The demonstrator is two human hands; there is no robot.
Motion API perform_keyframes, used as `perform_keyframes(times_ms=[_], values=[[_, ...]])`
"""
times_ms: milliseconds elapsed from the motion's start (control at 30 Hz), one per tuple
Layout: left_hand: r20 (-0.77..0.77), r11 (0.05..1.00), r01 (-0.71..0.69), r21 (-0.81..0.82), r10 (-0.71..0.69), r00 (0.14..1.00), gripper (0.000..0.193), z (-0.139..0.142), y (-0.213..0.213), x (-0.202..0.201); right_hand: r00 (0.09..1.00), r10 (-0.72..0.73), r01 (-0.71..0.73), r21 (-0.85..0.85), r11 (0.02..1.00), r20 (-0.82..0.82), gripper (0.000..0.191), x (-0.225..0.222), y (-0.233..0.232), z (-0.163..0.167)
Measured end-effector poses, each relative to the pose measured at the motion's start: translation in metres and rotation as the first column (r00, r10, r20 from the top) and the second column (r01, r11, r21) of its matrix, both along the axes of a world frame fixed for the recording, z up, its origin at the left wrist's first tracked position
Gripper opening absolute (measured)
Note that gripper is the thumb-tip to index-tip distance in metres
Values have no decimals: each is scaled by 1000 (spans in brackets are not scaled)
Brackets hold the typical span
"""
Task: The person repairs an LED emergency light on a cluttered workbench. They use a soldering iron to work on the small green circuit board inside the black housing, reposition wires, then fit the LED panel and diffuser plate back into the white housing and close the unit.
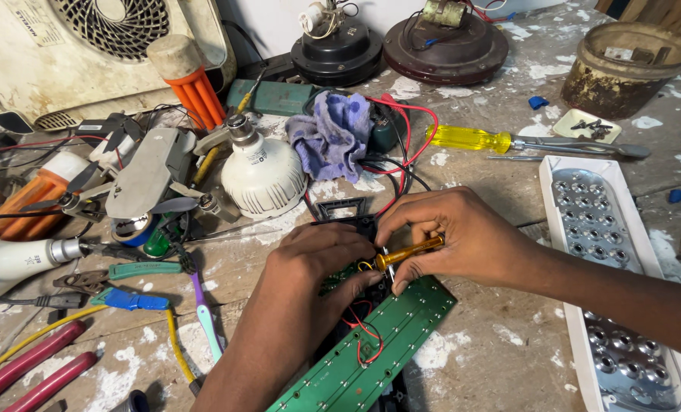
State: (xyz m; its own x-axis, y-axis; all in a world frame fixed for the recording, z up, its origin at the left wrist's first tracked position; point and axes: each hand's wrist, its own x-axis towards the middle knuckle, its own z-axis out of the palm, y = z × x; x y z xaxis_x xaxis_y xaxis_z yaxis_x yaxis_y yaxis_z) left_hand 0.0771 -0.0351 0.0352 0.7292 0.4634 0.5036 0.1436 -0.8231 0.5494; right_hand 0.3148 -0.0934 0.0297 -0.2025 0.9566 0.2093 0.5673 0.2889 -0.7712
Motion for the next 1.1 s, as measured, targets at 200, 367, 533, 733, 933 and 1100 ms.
perform_keyframes(times_ms=[200, 367, 533, 733, 933, 1100], values=[[1, 998, -48, -38, 48, 999, 32, -9, 2, 0, 998, 29, -31, 43, 999, 51, 42, 1, 2, 1], [0, 999, -23, 41, 23, 1000, 37, -11, 1, 1, 991, -45, 13, -238, 971, -129, 37, 0, 2, -3], [14, 1000, -13, 16, 13, 1000, 33, -14, 2, 2, 976, -1, -48, -220, 974, -219, 36, 4, 2, -7], [45, 998, -21, -59, 24, 999, 25, -17, 3, 1, 963, 3, -58, -197, 979, -269, 35, 2, 3, -9], [50, 993, -30, -118, 36, 998, 27, -16, 0, 1, 996, -87, 85, -98, 992, -16, 34, -3, -1, -1], [46, 990, -28, -138, 35, 998, 27, -14, -2, 0, 993, -40, 33, 62, 998, 109, 33, 0, -1, -2]])
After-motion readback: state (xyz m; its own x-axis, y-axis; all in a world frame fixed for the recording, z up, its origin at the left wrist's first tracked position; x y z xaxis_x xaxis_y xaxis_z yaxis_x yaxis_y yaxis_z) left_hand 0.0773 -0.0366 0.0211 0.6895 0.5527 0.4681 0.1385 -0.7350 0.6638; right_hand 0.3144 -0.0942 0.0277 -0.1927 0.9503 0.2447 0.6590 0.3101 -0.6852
